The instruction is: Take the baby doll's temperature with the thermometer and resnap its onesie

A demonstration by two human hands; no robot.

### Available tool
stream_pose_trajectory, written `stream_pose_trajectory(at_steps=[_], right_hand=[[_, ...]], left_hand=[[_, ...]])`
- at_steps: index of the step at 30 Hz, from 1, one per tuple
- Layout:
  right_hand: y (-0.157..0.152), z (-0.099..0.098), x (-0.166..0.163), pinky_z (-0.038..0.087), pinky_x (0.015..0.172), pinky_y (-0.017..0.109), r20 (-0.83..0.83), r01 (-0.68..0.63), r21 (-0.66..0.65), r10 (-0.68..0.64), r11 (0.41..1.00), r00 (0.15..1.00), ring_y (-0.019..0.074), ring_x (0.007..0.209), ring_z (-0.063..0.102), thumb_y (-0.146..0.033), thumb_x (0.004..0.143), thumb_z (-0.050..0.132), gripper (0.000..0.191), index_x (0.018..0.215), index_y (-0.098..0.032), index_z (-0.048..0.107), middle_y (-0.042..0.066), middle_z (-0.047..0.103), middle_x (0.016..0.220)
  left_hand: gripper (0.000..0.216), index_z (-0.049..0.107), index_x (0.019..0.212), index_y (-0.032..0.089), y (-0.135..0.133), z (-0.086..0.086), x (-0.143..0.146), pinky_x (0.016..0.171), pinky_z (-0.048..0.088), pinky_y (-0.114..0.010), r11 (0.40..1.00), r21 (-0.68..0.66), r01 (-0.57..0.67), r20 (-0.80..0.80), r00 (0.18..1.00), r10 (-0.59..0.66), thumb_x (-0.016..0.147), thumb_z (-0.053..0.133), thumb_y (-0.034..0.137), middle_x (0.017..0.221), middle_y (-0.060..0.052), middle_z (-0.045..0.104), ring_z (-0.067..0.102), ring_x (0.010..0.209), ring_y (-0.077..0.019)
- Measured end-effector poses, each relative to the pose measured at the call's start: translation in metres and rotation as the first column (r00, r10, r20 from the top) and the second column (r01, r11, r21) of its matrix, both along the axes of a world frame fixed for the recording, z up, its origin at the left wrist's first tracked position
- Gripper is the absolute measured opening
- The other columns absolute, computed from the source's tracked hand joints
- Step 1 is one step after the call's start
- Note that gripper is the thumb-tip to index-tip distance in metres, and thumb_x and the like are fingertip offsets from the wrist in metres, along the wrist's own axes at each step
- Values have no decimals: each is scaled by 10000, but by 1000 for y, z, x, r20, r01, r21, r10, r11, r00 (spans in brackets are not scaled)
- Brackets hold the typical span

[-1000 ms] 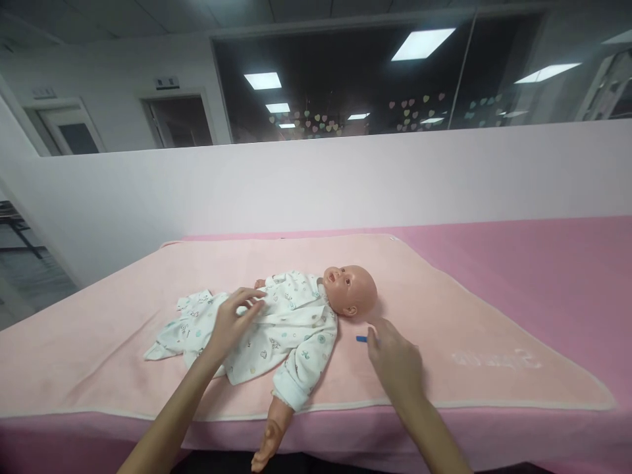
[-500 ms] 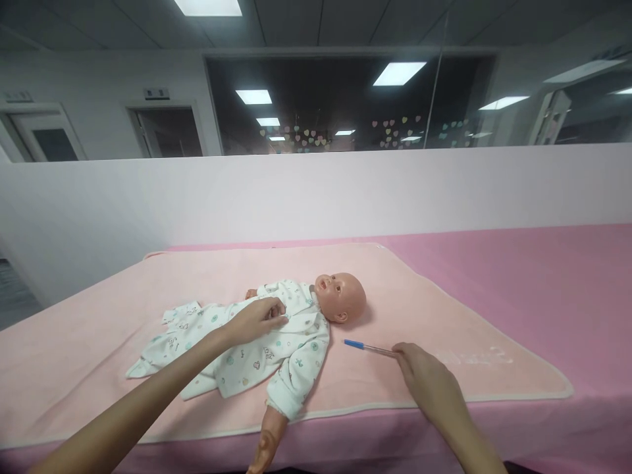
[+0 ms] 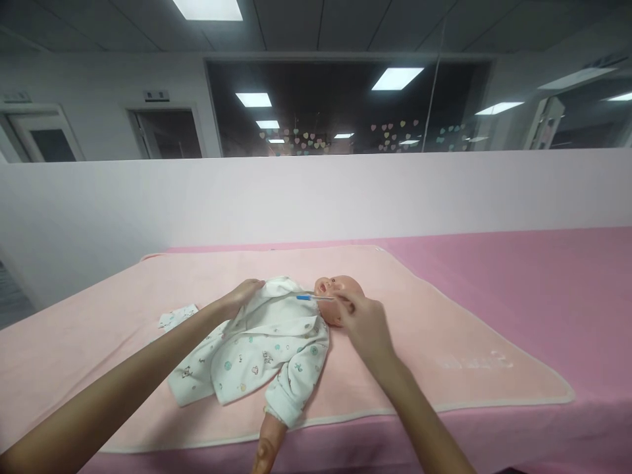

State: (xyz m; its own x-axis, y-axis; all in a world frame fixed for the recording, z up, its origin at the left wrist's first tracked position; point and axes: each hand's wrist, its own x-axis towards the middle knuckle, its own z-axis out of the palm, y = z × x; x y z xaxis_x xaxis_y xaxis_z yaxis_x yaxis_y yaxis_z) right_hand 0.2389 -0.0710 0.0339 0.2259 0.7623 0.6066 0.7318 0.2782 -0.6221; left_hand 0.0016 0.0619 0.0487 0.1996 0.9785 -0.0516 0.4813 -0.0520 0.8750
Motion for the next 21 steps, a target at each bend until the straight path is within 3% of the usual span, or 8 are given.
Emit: stream_pose_trajectory(at_steps=[4, 8, 10, 15, 18, 21], right_hand=[[44, 5, -37, 407, 653, 255, 277, 52, -124, -16, 991, 961, 185, 793, 604, -179, 809, 459, 285, 1062, -188, 590, 58, 672, 851], [84, 11, -57, 359, 591, 242, 424, 131, -264, -7, 955, 906, 186, 770, 604, -150, 839, 419, 335, 1168, -171, 479, 78, 659, 842], [102, 12, -65, 352, 594, 240, 466, 126, -315, 38, 941, 884, 191, 818, 600, -145, 831, 429, 286, 1109, -158, 499, 97, 648, 902], [134, 9, -78, 354, 585, 242, 501, 110, -392, 112, 913, 858, 191, 782, 604, -195, 809, 479, 192, 980, -153, 555, 98, 644, 889], [133, 13, -76, 361, 604, 262, 526, 110, -373, 113, 921, 843, 205, 777, 598, -204, 795, 488, 162, 910, -172, 598, 91, 644, 851], [121, 20, -63, 370, 643, 272, 557, 69, -306, 120, 950, 822, 204, 868, 570, -150, 781, 465, 194, 869, -203, 630, 74, 632, 936]], left_hand=[[245, 514, 802, 167, 10, 15, 1, 754, 393, -282, 970, 238, -42, -36, 998, 52, 810, 374, 368, 915, -52, 592, 517, 884, -197], [279, 510, 817, 196, 2, 32, 4, 720, 377, -266, 852, 486, 194, -235, 968, -86, 828, 356, 428, 827, -13, 583, 509, 786, -171], [309, 502, 839, 201, -7, 34, 7, 664, 376, -250, 817, 499, 288, -284, 945, -159, 842, 325, 454, 793, -4, 574, 500, 721, -154], [320, 515, 869, 199, -28, 22, 15, 599, 368, -228, 801, 444, 401, -350, 901, -257, 850, 321, 453, 747, 3, 552, 486, 672, -135], [274, 504, 955, 225, -31, 18, 13, 579, 358, -233, 792, 420, 443, -493, 844, -211, 795, 446, 439, 720, 14, 553, 492, 652, -148], [313, 485, 1016, 246, -28, 25, 9, 621, 368, -254, 772, 427, 472, -642, 759, -108, 712, 551, 285, 814, -9, 591, 527, 716, -184]])
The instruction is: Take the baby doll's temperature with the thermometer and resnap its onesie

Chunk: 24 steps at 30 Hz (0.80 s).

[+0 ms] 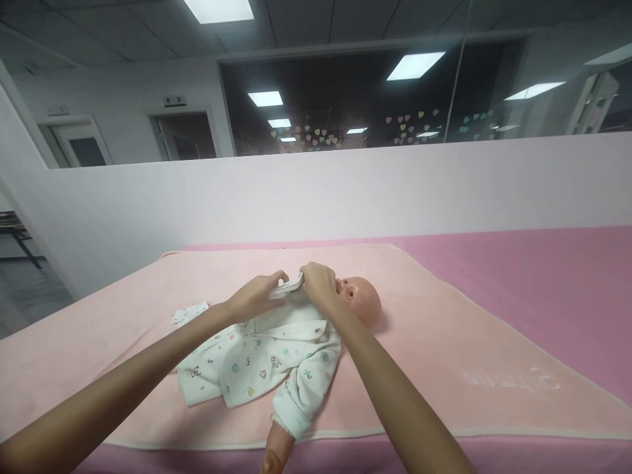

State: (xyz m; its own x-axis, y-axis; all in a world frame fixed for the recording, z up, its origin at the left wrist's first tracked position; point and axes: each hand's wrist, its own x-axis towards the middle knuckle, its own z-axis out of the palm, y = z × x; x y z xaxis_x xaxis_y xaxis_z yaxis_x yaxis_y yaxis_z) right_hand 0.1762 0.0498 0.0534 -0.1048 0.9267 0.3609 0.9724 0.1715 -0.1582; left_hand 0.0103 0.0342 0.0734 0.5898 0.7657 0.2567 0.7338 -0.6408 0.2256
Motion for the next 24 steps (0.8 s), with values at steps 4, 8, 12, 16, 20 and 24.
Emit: stream_pose_trajectory(at_steps=[4, 8, 12, 16, 20, 24], right_hand=[[-23, -2, 23, 391, 721, 292, 158, -209, 186, 180, 960, 971, 210, 993, 493, -83, 744, 463, 231, 785, -190, 664, 76, 600, 1059], [-43, -21, 43, 306, 931, 403, 265, -363, 219, 303, 906, 916, 244, 1060, 459, -80, 709, 497, 200, 661, -172, 668, 96, 594, 1101], [-50, -36, 65, 289, 961, 406, 18, -328, 300, 339, 896, 941, 205, 1026, 503, -174, 778, 473, 210, 787, -218, 677, 54, 608, 1089], [-36, -41, 91, 372, 895, 354, -415, -121, 352, 271, 928, 869, 198, 1000, 538, -330, 806, 470, 281, 999, -203, 630, 64, 622, 1071], [-10, -52, 111, 393, 884, 336, -765, -5, 218, 174, 976, 620, 197, 990, 555, -412, 773, 488, 343, 980, -181, 634, 62, 641, 1038], [-1, -63, 118, 411, 870, 313, -948, 9, 128, 120, 992, 293, 211, 974, 568, -453, 689, 570, 345, 845, -159, 659, 57, 668, 981]], left_hand=[[176, 572, 818, 232, -3, 20, -13, 732, 385, -301, 990, -15, -137, -12, 991, 137, 662, 537, 159, 892, -55, 616, 551, 832, -232], [114, 604, 582, 234, -11, 34, -33, 633, 415, -311, 900, -394, -189, 13, 977, 211, 502, 657, 173, 616, -21, 615, 562, 651, -224], [206, 662, 670, 232, 10, 25, -23, 545, 427, -298, 784, -606, -132, 6, 985, 171, 480, 714, 293, 618, -33, 646, 571, 570, -213], [310, 649, 891, 206, 51, -11, 15, 862, 395, -340, 939, -196, -282, 192, 928, 319, 716, 510, 421, 1024, -91, 641, 550, 988, -261], [361, 642, 871, 161, 79, -52, 22, 1003, 215, -476, 894, -208, -396, 169, 886, 432, 789, 386, 402, 1129, -145, 593, 441, 1151, -324], [401, 653, 827, 206, 89, -68, -7, 962, 271, -494, 854, -306, -421, 113, 874, 472, 770, 380, 493, 1026, -108, 655, 529, 1048, -335]])
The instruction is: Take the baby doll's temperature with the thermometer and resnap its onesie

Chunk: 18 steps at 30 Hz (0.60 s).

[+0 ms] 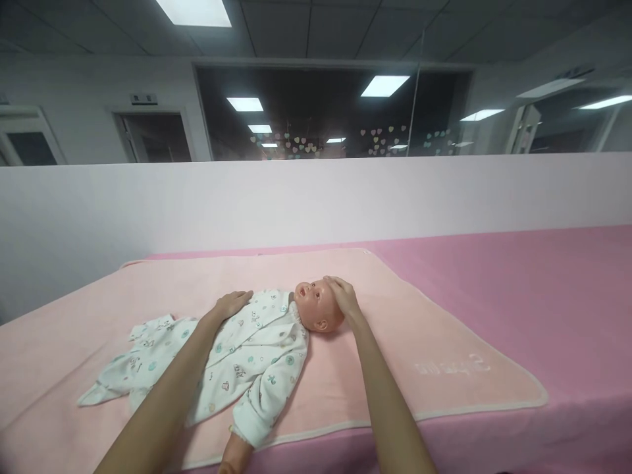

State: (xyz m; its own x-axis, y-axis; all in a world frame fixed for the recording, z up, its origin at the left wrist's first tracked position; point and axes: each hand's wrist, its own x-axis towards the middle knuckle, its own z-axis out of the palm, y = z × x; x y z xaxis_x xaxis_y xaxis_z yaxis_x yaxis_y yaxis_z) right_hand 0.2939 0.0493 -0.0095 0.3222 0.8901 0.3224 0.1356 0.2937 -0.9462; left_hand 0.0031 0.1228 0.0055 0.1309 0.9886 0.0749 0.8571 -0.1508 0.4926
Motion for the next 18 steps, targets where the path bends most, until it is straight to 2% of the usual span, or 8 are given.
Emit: stream_pose_trajectory(at_steps=[3, 6, 8, 12, 15, 18], right_hand=[[-7, -3, -4, 463, 791, 306, -273, -109, -87, 82, 990, 959, 221, 887, 612, -496, 691, 549, 398, 817, -132, 652, 84, 688, 902], [-14, -4, -10, 496, 708, 333, -497, -273, -178, 153, 945, 854, 233, 785, 644, -531, 729, 466, 451, 813, -127, 649, 102, 698, 798], [-15, -6, -10, 500, 683, 330, -534, -264, -187, 127, 946, 836, 229, 756, 648, -496, 739, 455, 414, 806, -136, 648, 94, 700, 770], [-13, -13, -5, 491, 693, 297, -504, -135, -154, 39, 979, 863, 215, 740, 640, -360, 687, 527, 243, 732, -153, 645, 60, 703, 749], [-16, -15, -3, 487, 736, 313, -505, -234, -114, 147, 966, 851, 231, 815, 635, -352, 694, 505, 275, 783, -147, 664, 74, 703, 852], [-22, -13, -6, 485, 767, 367, -562, -366, -98, 252, 925, 788, 262, 884, 624, -402, 716, 467, 365, 874, -139, 666, 92, 688, 943]], left_hand=[[439, 653, 892, 205, -2, -3, -19, 908, 363, -376, 1000, -8, 10, 14, 1000, -10, 767, 363, 511, 1113, -107, 620, 530, 1067, -306], [463, 658, 893, 193, -5, -6, -24, 886, 377, -353, 1000, 0, 16, 19, 1000, -16, 772, 339, 506, 1120, -117, 616, 528, 1075, -305], [484, 654, 920, 187, -7, -8, -23, 889, 373, -362, 1000, -3, 15, 26, 1000, -15, 770, 332, 516, 1140, -123, 603, 516, 1092, -311], [537, 634, 978, 180, -11, -9, -20, 907, 357, -376, 999, -44, 3, 45, 999, -1, 746, 348, 570, 1182, -138, 572, 503, 1108, -315], [550, 632, 963, 185, -16, -10, -21, 928, 330, -390, 998, -56, -8, 55, 998, 11, 731, 358, 602, 1185, -139, 570, 491, 1117, -325], [567, 621, 965, 193, -19, -10, -23, 918, 323, -411, 998, -50, -33, 81, 996, 36, 736, 335, 626, 1172, -144, 578, 491, 1105, -339]])
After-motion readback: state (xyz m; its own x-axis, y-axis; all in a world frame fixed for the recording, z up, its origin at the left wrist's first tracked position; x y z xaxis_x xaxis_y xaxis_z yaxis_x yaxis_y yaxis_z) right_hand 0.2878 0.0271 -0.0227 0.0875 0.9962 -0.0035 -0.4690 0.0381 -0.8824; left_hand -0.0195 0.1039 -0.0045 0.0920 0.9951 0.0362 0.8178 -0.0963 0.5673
